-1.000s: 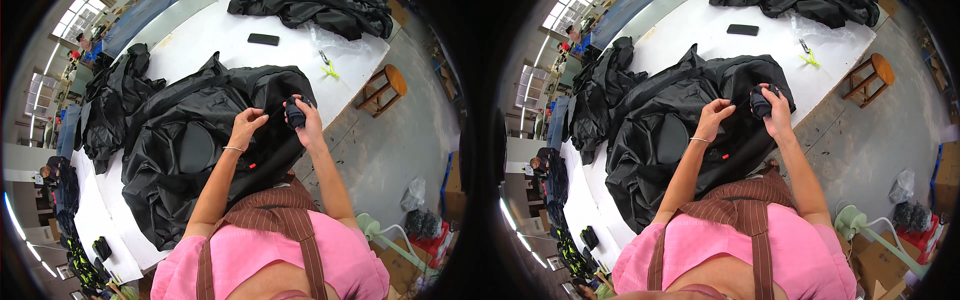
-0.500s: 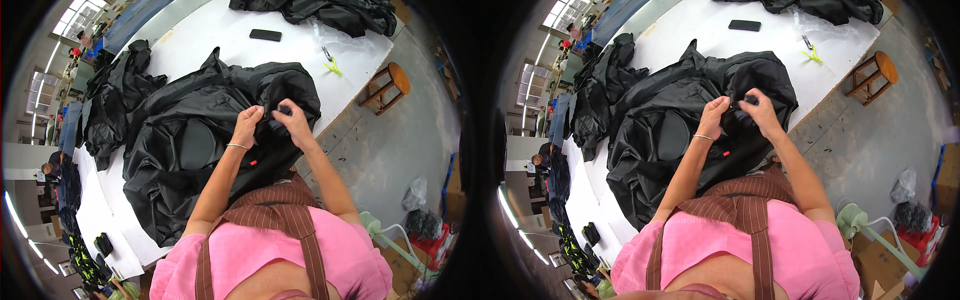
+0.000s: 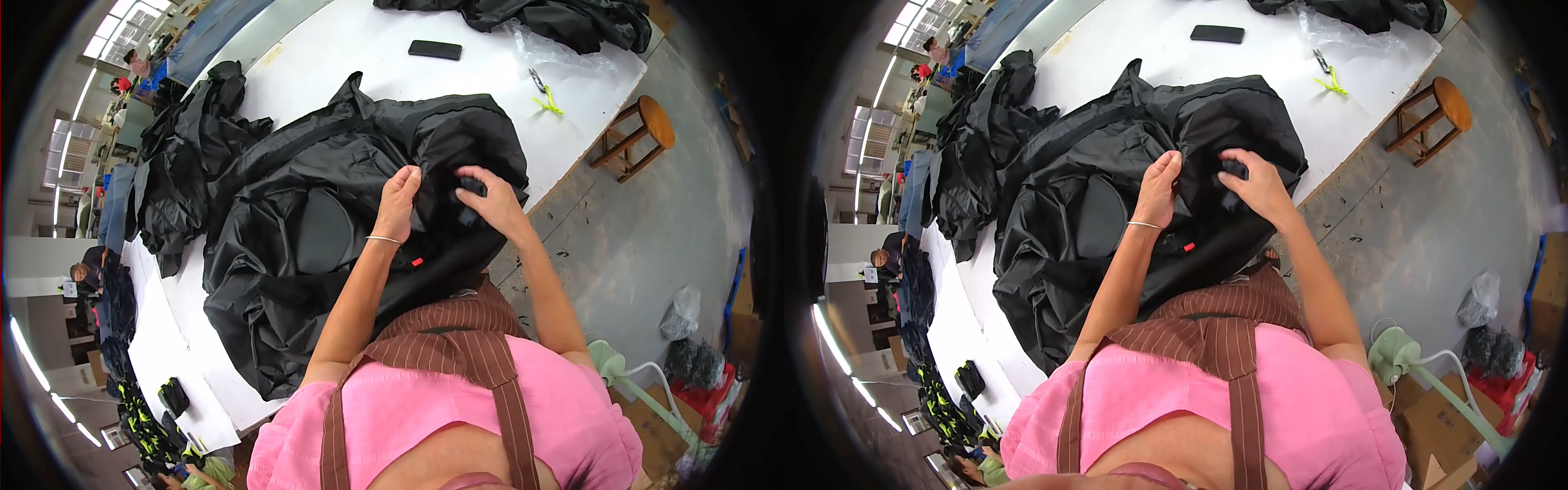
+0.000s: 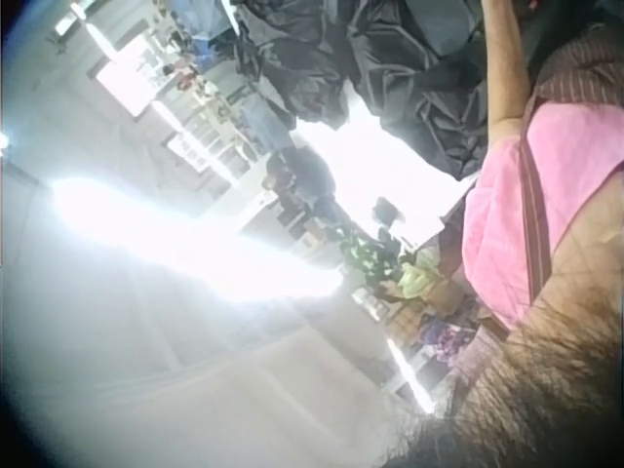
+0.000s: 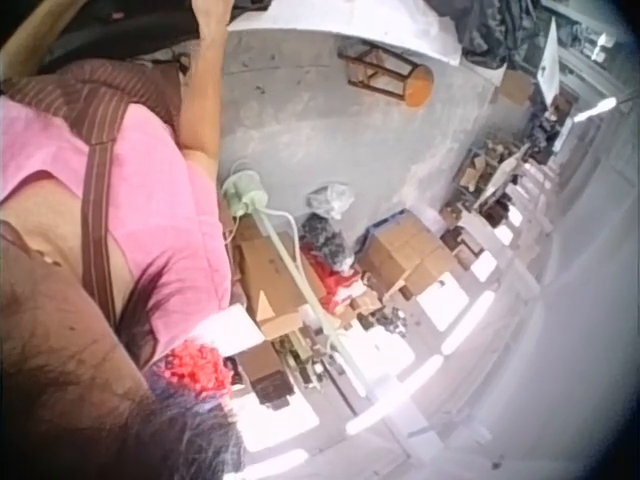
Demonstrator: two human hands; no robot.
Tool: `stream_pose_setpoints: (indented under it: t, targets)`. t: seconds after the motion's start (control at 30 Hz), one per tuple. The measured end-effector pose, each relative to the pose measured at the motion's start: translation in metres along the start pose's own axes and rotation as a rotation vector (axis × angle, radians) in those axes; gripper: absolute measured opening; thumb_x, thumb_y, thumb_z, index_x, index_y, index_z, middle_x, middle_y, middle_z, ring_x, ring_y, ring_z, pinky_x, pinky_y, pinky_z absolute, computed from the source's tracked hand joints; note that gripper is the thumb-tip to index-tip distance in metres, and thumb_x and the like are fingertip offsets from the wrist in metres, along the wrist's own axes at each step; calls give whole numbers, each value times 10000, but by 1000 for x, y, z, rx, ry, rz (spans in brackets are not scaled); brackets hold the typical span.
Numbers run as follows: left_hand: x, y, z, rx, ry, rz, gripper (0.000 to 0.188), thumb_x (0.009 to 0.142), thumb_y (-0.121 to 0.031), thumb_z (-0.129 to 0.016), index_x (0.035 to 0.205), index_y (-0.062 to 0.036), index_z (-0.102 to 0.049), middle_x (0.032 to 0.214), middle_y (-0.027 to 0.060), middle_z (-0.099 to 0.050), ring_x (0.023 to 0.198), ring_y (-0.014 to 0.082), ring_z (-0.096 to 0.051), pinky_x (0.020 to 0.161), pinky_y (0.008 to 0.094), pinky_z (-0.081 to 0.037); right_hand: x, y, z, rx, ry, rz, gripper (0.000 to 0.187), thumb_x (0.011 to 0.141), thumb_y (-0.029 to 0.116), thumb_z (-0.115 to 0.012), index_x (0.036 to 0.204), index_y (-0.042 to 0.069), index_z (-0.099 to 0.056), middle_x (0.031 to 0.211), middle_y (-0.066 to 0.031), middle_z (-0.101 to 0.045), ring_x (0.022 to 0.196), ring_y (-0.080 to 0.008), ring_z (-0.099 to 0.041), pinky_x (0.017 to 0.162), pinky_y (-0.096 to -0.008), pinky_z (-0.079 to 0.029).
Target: The recorder is inspecting, folding, and trimming threads on black fabric bags at an industrial workbench.
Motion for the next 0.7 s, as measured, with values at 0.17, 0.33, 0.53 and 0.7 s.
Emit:
stream_pose_setpoints:
  t: [0.17, 0.33, 0.53, 0.7]
  targets:
    - [-1, -1, 0, 131, 1, -35, 128, 962, -204, -555, 984, -80, -576, 846, -75, -544, 746, 12, -467, 679, 197, -376, -19, -5, 4, -146, 190, -31, 339, 741, 149, -725, 1058, 65, -641, 932, -132, -615, 940, -310, -599, 832, -372, -460]
    - [-11, -2, -17, 765, 206, -307, 636, 790, -198, -681, 1341, -33, -411, 1232, 118, -547, 1121, 229, -520, 981, 323, -359, -15, 27, 18, -144, 69, 85, 186, 716, 48, -696, 889, 33, -628, 827, -95, -548, 798, -287, -568, 725, -366, -445]
    - [-8, -18, -32, 1060, 345, -272, 739, 711, -304, -712, 1338, -48, -417, 1153, 137, -596, 1103, 256, -544, 1057, 391, -247, -11, 36, 31, -184, -15, 181, 173, 734, 36, -692, 897, 56, -638, 812, -109, -586, 772, -309, -596, 684, -386, -460]
    - [6, -17, -22, 1256, 290, -170, 348, 799, -296, -702, 942, 14, -635, 721, 129, -611, 704, 250, -593, 738, 349, -449, 3, 44, 34, -111, -60, 163, 139, 763, -2, -652, 890, 23, -602, 844, -103, -620, 767, -257, -588, 703, -305, -450]
Point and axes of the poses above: each hand's wrist, its own x-axis towards the middle knuckle, its own z-axis out of the back of the hand, y = z × x, the point moved 5 cm from there along x, towards the middle knuckle
